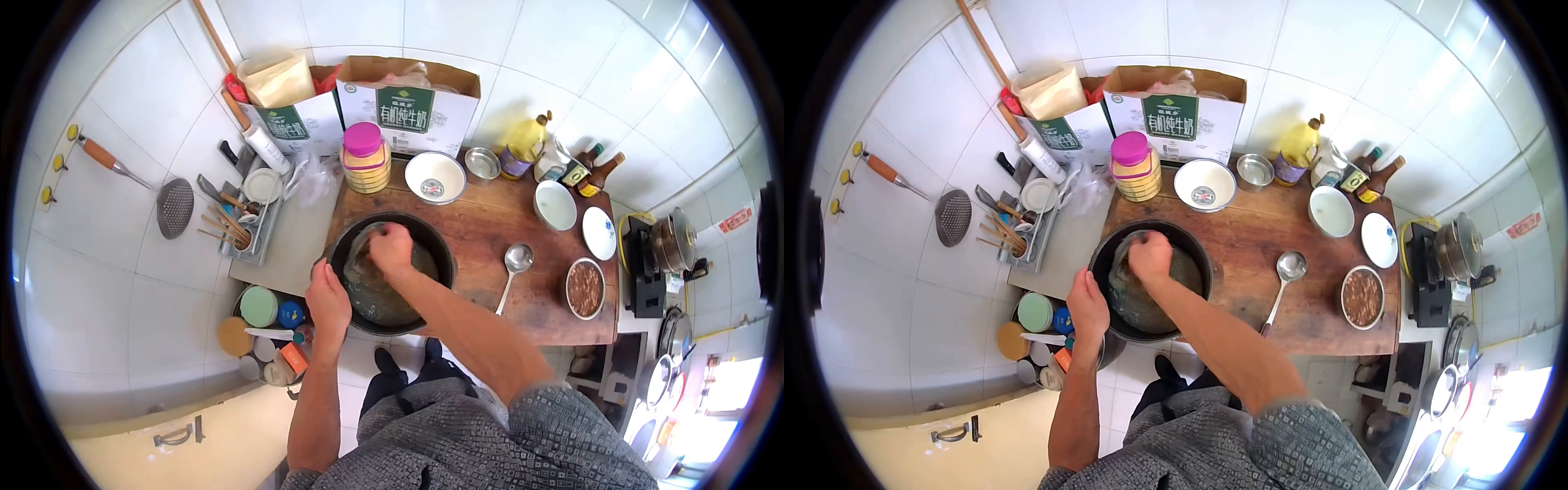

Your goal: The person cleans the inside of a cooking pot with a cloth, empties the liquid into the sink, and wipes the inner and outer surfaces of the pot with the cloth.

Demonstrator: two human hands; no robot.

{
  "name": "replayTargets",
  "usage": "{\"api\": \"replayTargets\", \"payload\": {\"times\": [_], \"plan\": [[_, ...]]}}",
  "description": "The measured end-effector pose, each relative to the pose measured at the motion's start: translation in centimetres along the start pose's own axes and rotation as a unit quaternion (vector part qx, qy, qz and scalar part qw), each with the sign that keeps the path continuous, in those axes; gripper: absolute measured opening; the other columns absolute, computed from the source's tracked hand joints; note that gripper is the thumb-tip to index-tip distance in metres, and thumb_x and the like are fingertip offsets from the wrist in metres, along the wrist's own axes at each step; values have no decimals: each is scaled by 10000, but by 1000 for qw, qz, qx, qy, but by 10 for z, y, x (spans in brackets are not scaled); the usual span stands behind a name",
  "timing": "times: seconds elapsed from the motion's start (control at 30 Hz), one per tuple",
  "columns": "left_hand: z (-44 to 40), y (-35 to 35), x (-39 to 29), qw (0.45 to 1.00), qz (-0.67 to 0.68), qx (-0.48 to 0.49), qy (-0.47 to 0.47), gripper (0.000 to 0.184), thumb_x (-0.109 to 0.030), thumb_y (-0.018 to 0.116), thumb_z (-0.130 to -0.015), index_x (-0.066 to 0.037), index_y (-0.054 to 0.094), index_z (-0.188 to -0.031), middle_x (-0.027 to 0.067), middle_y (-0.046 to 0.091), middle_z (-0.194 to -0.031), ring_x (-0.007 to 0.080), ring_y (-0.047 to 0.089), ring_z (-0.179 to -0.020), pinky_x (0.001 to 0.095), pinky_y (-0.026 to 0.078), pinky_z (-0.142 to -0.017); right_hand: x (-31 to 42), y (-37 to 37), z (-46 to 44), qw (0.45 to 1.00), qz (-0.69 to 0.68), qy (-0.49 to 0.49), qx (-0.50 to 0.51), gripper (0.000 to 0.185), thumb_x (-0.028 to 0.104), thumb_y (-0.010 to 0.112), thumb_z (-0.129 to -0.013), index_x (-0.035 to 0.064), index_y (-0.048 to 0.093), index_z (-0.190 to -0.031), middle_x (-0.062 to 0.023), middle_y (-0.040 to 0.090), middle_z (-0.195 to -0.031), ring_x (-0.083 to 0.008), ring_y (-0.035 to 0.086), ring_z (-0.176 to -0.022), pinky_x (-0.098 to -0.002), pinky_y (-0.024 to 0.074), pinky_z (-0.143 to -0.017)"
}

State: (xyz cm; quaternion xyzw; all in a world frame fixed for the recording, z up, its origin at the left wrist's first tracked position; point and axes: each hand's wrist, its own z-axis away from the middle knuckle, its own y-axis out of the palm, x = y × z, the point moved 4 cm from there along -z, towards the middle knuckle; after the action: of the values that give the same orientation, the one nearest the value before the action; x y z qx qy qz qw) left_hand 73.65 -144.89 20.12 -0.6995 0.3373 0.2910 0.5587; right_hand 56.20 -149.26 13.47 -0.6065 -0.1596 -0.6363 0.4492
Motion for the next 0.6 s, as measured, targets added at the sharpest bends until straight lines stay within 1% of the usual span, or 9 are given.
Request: {"api": "replayTargets", "payload": {"times": [0.13,0.2,0.23,0.3,0.33,0.43,0.5,0.53,0.6], "plan": [[-1,-1,-1,1000,-14,-3,9,276,-176,469,-1041,-5,628,-1189,250,697,-1022,453,667,-951,480,528,-809,0,6,18,997,-19,-62,-53,209,141,658,-800,-34,677,-912,-255,691,-857,-457,661,-824,-487,541,-744],[-1,0,0,1000,-14,-4,8,276,-176,469,-1040,-5,628,-1187,250,696,-1024,455,665,-953,483,527,-810,17,24,41,920,160,-331,133,170,140,658,-799,-24,651,-844,-236,686,-841,-452,656,-828,-510,530,-752],[0,0,1,1000,-14,-4,4,275,-175,469,-1039,-5,629,-1185,251,696,-1026,457,663,-955,486,526,-810,17,19,44,920,161,-331,133,170,140,658,-799,-24,651,-844,-236,686,-841,-452,656,-828,-510,530,-752],[2,1,1,1000,-14,-10,4,275,-174,468,-1038,-5,628,-1184,252,695,-1026,458,663,-956,489,525,-811,17,20,57,843,184,-416,287,139,135,654,-792,-1,626,-809,-238,666,-837,-444,650,-836,-534,516,-765],[2,1,2,1000,-15,-18,4,275,-174,467,-1038,-4,628,-1182,254,694,-1027,458,664,-957,491,524,-812,18,18,56,843,185,-416,287,139,135,654,-792,-1,626,-809,-238,666,-837,-444,650,-836,-534,516,-765],[1,1,4,1000,-22,-15,-1,277,-174,465,-1039,1,627,-1179,255,692,-1027,458,661,-961,491,523,-816,21,17,41,866,196,-389,247,163,125,652,-793,0,660,-896,-237,682,-895,-461,647,-840,-508,535,-767],[1,-1,2,1000,-17,-12,-2,279,-175,463,-1040,4,626,-1178,253,690,-1027,456,660,-964,489,524,-820,13,6,12,972,118,-198,57,206,125,655,-830,-14,678,-981,-231,701,-894,-414,687,-803,-470,558,-709],[2,-1,1,1000,-10,-4,-3,282,-177,462,-1041,7,626,-1178,251,689,-1027,455,658,-967,488,524,-824,1,6,3,997,48,-56,-2,214,147,664,-869,-21,693,-998,-224,707,-855,-326,721,-765,-438,563,-640],[1,0,3,1000,-11,-5,-2,282,-177,461,-1041,8,626,-1176,250,688,-1027,455,657,-968,487,525,-826,-8,6,9,973,-173,151,-15,188,154,667,-829,-18,701,-896,-264,694,-901,-432,686,-867,-475,550,-790]]}}
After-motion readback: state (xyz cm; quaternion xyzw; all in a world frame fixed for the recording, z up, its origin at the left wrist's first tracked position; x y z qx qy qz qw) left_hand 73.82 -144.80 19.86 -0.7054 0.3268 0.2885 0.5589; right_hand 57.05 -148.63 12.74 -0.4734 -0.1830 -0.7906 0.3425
